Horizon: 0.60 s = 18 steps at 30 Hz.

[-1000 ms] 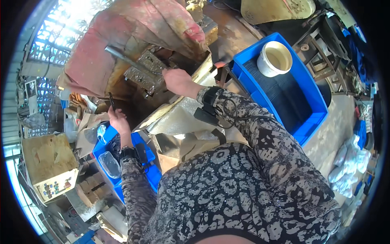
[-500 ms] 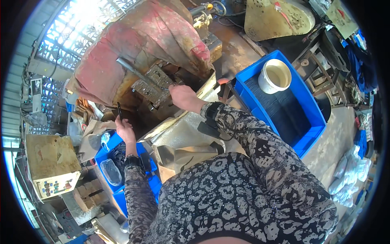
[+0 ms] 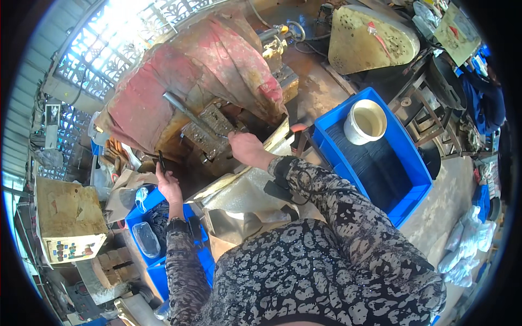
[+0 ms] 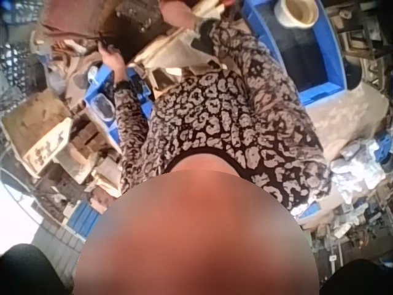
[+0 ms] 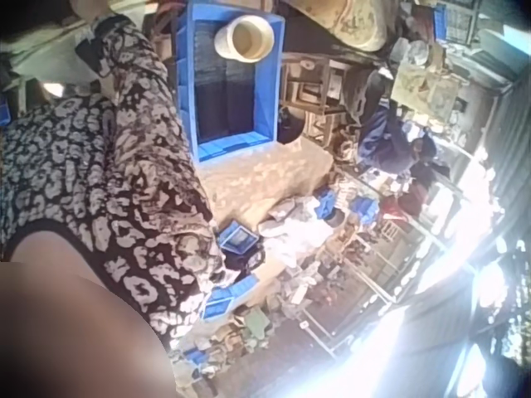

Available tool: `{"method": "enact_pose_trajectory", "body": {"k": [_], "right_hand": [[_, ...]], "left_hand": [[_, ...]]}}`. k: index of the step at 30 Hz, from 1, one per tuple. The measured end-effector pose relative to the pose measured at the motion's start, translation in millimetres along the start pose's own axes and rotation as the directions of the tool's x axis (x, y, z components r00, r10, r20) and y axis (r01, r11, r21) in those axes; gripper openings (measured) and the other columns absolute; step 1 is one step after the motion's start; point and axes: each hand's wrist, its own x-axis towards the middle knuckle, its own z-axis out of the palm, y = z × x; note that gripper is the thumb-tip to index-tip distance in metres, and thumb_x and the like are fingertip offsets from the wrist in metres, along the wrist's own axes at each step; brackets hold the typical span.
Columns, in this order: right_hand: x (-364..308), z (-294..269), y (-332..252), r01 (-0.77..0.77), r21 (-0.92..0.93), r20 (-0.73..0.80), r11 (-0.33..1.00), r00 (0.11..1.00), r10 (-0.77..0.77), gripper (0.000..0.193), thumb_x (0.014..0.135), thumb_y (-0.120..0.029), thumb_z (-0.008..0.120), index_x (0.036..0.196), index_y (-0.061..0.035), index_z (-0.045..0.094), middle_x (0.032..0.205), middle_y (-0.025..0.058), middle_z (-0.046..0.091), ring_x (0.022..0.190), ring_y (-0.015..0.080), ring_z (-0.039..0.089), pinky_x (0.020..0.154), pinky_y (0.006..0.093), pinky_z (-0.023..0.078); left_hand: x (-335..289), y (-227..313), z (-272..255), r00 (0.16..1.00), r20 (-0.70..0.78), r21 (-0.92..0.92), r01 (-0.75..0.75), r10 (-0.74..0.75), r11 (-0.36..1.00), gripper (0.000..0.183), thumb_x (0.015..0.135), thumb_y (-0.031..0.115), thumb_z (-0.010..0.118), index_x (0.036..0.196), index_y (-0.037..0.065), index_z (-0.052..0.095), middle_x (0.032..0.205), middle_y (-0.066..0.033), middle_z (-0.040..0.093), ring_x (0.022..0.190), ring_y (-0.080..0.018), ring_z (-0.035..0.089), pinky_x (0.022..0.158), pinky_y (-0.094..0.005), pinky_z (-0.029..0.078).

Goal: Operating a manual press machine to process and shape small metal components.

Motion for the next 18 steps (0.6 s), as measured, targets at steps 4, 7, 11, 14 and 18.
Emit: {"method": "enact_pose_trajectory", "body": {"k": [4, 7, 11, 14, 18], "right_hand": [[0.5, 2.3, 1.1, 0.015, 0.013, -0.039, 1.0, 0.999, -0.015, 0.016, 0.078, -0.007, 0.053, 0.091, 0.0003, 0.059, 0.079, 0.0192, 0.067, 0.076, 0.0357, 0.066, 0.068, 0.0442, 0.053], [0.6, 3.2, 0.8, 0.012, 0.005, -0.032, 1.0, 0.999, -0.011, 0.016, 0.078, -0.007, 0.053, 0.091, 0.0006, 0.059, 0.078, 0.0192, 0.067, 0.075, 0.0354, 0.067, 0.068, 0.0437, 0.053], [-0.1, 1.1, 0.1, 0.036, -0.019, -0.025, 0.999, 0.999, -0.036, 0.018, 0.079, -0.007, 0.052, 0.093, 0.0015, 0.059, 0.079, 0.0196, 0.067, 0.076, 0.0351, 0.067, 0.068, 0.0436, 0.053], [0.3, -0.6, -0.8, 0.01, -0.001, -0.024, 1.0, 1.0, -0.01, 0.02, 0.08, -0.008, 0.052, 0.095, 0.0022, 0.059, 0.079, 0.0196, 0.067, 0.076, 0.0355, 0.067, 0.067, 0.0441, 0.053], [0.1, 0.0, 0.8, 0.03, -0.005, 0.002, 1.0, 1.0, -0.03, 0.02, 0.08, -0.008, 0.052, 0.096, 0.0025, 0.059, 0.08, 0.0196, 0.067, 0.076, 0.0354, 0.067, 0.067, 0.0443, 0.053]], "left_hand": [[0.4, -2.7, 0.6, 0.997, 0.01, 0.005, -0.075, 0.075, 0.997, 0.053, 0.095, 0.002, 0.039, 0.143, 0.022, 0.041, 0.086, -0.0046, 0.057, 0.057, -0.008, 0.049, 0.049, -0.0233, 0.045], [1.0, -9.6, 1.6, 0.996, -0.001, -0.011, -0.091, 0.091, 0.996, 0.052, 0.093, -0.001, 0.039, 0.139, 0.02, 0.048, 0.088, -0.0048, 0.054, 0.057, -0.009, 0.049, 0.049, -0.0232, 0.045], [2.8, -16.1, 1.2, 0.996, 0.021, -0.015, -0.083, 0.083, 0.996, 0.054, 0.089, -0.007, 0.039, 0.135, 0.016, 0.052, 0.09, -0.0052, 0.053, 0.058, -0.0093, 0.048, 0.05, -0.0225, 0.045], [3.9, -15.3, 1.0, 0.997, 0.023, 0.004, -0.067, 0.067, 0.998, 0.056, 0.084, -0.011, 0.04, 0.133, 0.013, 0.053, 0.091, -0.0055, 0.053, 0.058, -0.0094, 0.048, 0.05, -0.0223, 0.045], [1.8, -15.3, 1.4, 0.995, -0.004, 0.031, -0.099, 0.099, 0.995, 0.056, 0.082, -0.012, 0.039, 0.131, 0.011, 0.054, 0.091, -0.0055, 0.053, 0.058, -0.0096, 0.048, 0.05, -0.0226, 0.045]]}}
